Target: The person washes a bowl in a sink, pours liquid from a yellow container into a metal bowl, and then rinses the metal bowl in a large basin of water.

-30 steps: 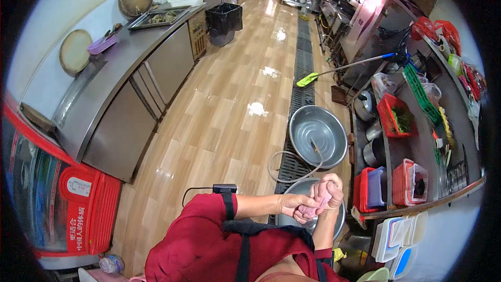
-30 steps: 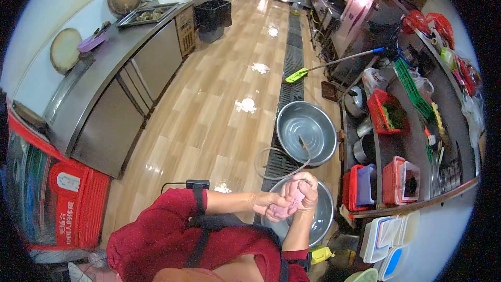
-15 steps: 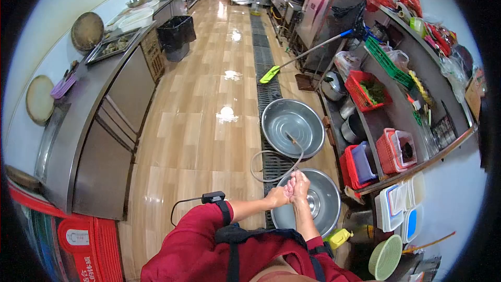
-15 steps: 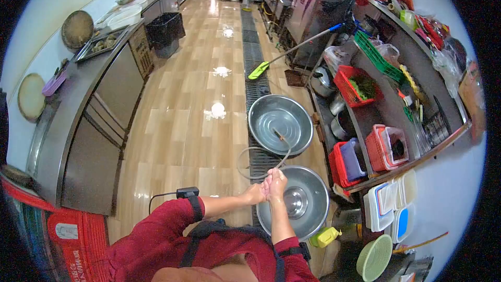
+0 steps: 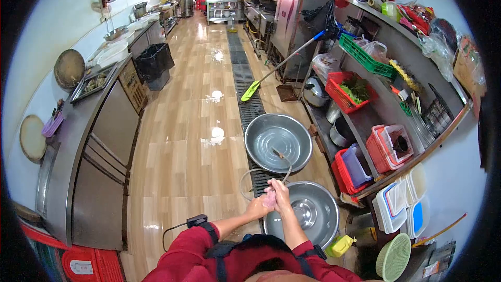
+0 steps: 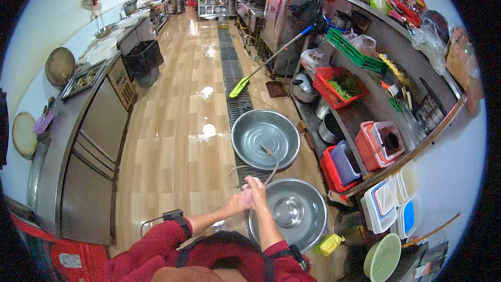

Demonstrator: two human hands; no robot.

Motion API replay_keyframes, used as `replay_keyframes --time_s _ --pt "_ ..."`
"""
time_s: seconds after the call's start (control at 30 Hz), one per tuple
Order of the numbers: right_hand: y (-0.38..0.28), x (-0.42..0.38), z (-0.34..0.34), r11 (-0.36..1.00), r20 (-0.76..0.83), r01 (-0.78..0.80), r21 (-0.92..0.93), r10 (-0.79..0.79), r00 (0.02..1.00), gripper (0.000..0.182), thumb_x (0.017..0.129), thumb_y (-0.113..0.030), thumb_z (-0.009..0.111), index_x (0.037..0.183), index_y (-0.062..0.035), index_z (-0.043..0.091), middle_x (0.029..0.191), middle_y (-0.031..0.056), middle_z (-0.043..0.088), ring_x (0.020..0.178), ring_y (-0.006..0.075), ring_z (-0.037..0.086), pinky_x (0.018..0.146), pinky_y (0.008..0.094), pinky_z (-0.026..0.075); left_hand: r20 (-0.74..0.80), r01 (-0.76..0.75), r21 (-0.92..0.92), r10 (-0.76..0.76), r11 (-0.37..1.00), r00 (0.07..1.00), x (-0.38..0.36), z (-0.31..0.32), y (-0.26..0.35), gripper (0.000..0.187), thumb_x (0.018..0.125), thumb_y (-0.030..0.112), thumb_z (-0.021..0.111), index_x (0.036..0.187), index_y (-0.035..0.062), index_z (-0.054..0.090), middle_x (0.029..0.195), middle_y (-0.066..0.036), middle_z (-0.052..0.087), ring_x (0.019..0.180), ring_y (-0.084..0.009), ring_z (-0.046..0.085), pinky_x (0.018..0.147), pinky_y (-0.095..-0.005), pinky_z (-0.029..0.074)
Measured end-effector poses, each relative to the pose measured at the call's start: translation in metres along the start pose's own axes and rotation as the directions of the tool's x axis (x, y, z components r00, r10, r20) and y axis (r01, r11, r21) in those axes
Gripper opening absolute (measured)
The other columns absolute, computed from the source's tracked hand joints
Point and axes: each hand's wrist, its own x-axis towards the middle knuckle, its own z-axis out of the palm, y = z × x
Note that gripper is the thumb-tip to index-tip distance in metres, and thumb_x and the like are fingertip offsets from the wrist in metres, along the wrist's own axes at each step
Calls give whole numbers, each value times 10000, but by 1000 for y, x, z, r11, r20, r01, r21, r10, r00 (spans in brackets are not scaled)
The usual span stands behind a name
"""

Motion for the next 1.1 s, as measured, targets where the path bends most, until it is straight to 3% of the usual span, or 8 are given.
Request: replay_keyframes --time_s 0.07,0.13,0.2,0.33,0.47,0.67,0.87,1.1 --pt "-37 -13 -3 967 465 -184 178 82 881 481 793 -273 630 1167 -20 465 913 118 583 792 183 587 687 295 501 93 -85 -616 180 783 979 -2 -11 7 367 768 402 614 909 74 529 704 -93 606 578 -200 586 509 -330 461" --pt "-56 -12 -13 959 583 -208 192 60 810 625 764 -295 657 1250 -26 370 1029 139 542 894 204 566 762 326 485 457 267 -584 38 767 889 -4 -38 28 321 774 381 646 878 103 522 632 9 499 473 -73 434 394 -224 332" --pt "-68 -13 -11 950 688 -233 210 26 725 779 734 -317 684 1332 -32 274 1145 159 500 995 225 544 836 356 469 594 529 -799 241 285 768 -8 -44 41 312 800 386 622 877 103 514 601 21 436 433 -64 353 346 -224 233" --pt "-94 -24 12 888 768 -295 352 -93 634 848 664 -289 705 1336 -18 266 1245 238 414 998 330 540 830 438 469 681 747 -660 484 80 549 -16 -73 81 366 832 450 538 913 95 501 611 24 416 421 -70 312 398 -195 238" --pt "-106 -22 16 903 626 -145 405 -158 763 455 705 -135 614 1091 73 495 848 231 608 689 325 622 630 404 527 670 870 -494 633 -11 388 6 -77 71 394 829 457 528 924 76 509 596 32 408 418 -48 306 407 -186 251" --pt "-104 1 57 913 433 -39 407 -155 888 245 827 -247 568 773 -11 530 536 51 440 464 180 466 454 312 438 690 866 -474 678 158 254 60 -84 31 208 844 281 547 759 109 468 547 51 383 400 -30 283 367 -160 214" --pt "-77 27 87 963 44 -144 230 137 990 530 894 -510 372 530 -132 295 432 5 258 346 138 286 325 278 301 823 714 -556 404 426 400 85 -80 -6 162 812 203 572 706 128 476 537 53 393 407 -21 320 350 -165 218" --pt "-33 64 85 999 -280 -10 -42 -2 960 453 908 -346 425 527 -115 339 434 8 327 337 114 314 320 267 275 760 557 -518 51 649 647 102 -58 -19 188 687 137 608 665 127 421 522 27 368 391 -78 308 329 -243 198"
